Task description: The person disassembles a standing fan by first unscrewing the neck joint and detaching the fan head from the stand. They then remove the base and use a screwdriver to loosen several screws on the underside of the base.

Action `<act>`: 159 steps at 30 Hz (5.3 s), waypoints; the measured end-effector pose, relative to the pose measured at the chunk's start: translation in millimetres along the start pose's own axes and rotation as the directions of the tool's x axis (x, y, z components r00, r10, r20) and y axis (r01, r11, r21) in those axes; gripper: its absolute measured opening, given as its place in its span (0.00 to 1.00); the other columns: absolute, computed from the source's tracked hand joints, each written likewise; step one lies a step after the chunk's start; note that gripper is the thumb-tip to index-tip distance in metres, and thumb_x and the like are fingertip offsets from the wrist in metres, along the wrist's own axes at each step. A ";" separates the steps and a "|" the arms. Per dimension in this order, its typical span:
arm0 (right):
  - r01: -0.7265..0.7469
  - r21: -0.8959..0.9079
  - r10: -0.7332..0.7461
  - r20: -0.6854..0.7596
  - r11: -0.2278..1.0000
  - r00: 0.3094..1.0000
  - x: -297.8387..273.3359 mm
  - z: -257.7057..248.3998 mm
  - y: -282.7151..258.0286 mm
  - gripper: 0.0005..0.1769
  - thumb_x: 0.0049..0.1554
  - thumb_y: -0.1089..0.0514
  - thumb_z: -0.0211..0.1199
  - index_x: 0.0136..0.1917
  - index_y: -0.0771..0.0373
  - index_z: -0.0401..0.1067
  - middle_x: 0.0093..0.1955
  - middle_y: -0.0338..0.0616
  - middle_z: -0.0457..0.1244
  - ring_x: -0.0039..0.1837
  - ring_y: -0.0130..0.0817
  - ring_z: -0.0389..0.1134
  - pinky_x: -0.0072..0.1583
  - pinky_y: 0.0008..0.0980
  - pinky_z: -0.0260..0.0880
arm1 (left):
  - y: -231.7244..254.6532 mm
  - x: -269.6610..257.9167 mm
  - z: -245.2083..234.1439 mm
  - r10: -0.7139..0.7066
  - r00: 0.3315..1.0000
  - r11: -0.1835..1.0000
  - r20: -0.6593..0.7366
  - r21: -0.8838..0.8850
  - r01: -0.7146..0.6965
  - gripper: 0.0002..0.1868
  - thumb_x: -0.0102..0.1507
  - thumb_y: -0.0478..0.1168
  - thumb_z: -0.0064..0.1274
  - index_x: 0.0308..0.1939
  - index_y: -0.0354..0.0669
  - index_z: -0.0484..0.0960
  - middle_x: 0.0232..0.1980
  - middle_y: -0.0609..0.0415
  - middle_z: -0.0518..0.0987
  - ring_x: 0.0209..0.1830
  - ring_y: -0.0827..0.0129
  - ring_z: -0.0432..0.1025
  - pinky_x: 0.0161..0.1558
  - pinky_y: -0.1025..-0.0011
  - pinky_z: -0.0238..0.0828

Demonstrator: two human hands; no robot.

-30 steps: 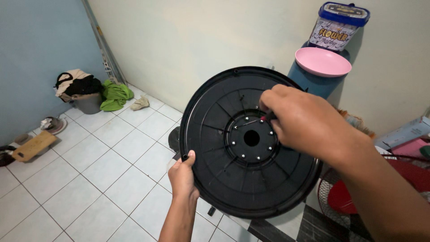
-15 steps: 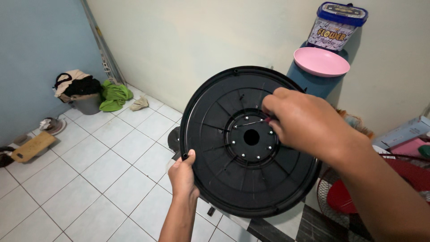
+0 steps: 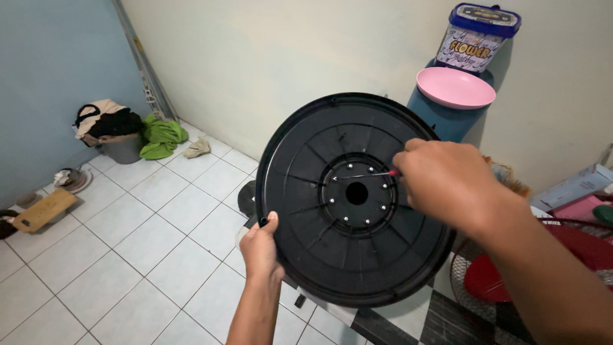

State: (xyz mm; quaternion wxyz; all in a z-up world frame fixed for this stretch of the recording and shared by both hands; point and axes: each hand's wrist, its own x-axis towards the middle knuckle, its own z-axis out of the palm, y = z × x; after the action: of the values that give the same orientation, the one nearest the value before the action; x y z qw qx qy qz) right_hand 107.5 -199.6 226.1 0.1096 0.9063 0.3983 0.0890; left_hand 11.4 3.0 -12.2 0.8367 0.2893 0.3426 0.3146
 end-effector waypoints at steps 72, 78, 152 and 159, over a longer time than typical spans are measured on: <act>-0.545 0.597 0.708 -0.056 0.589 0.704 -168.5 508.1 8.6 0.19 0.53 0.61 0.64 0.58 0.63 0.69 0.56 0.53 0.64 0.60 0.55 0.65 0.59 0.50 0.68 | -29.2 68.0 -91.1 0.329 0.944 0.726 0.006 0.637 -0.258 0.33 0.78 0.53 0.33 0.66 0.21 0.71 0.60 0.32 0.78 0.55 0.58 0.78 0.62 0.65 0.75; -0.581 0.686 0.737 0.097 0.437 0.669 -98.6 534.3 29.5 0.17 0.55 0.61 0.63 0.58 0.61 0.71 0.57 0.55 0.63 0.57 0.57 0.68 0.56 0.50 0.71 | -67.0 90.6 -160.4 0.658 0.710 -0.069 0.251 0.959 -0.275 0.32 0.80 0.55 0.30 0.57 0.30 0.80 0.53 0.31 0.81 0.46 0.55 0.79 0.55 0.65 0.76; 0.067 0.937 0.778 -0.322 0.342 0.539 -121.1 163.5 55.9 0.15 0.64 0.71 0.62 0.63 0.70 0.67 0.52 0.51 0.68 0.49 0.31 0.72 0.54 0.27 0.74 | -39.4 -18.2 13.1 0.127 0.968 0.987 -0.217 -0.073 -0.145 0.15 0.65 0.38 0.54 0.49 0.26 0.78 0.49 0.40 0.81 0.45 0.55 0.77 0.54 0.57 0.77; 0.299 0.840 0.526 -0.522 0.453 0.672 -72.3 97.2 39.3 0.13 0.65 0.71 0.59 0.62 0.70 0.63 0.55 0.52 0.69 0.52 0.32 0.75 0.52 0.27 0.79 | -32.3 -24.4 23.7 0.044 0.980 0.980 -0.194 -0.183 -0.081 0.15 0.66 0.37 0.54 0.50 0.24 0.75 0.50 0.39 0.80 0.48 0.54 0.76 0.55 0.58 0.75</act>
State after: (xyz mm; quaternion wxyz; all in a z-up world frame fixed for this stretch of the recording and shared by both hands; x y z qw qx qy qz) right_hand 111.0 -291.5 138.0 -0.5519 0.7342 0.3217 0.2300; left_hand 26.1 -41.5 -11.1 0.8138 0.1874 0.3796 0.3981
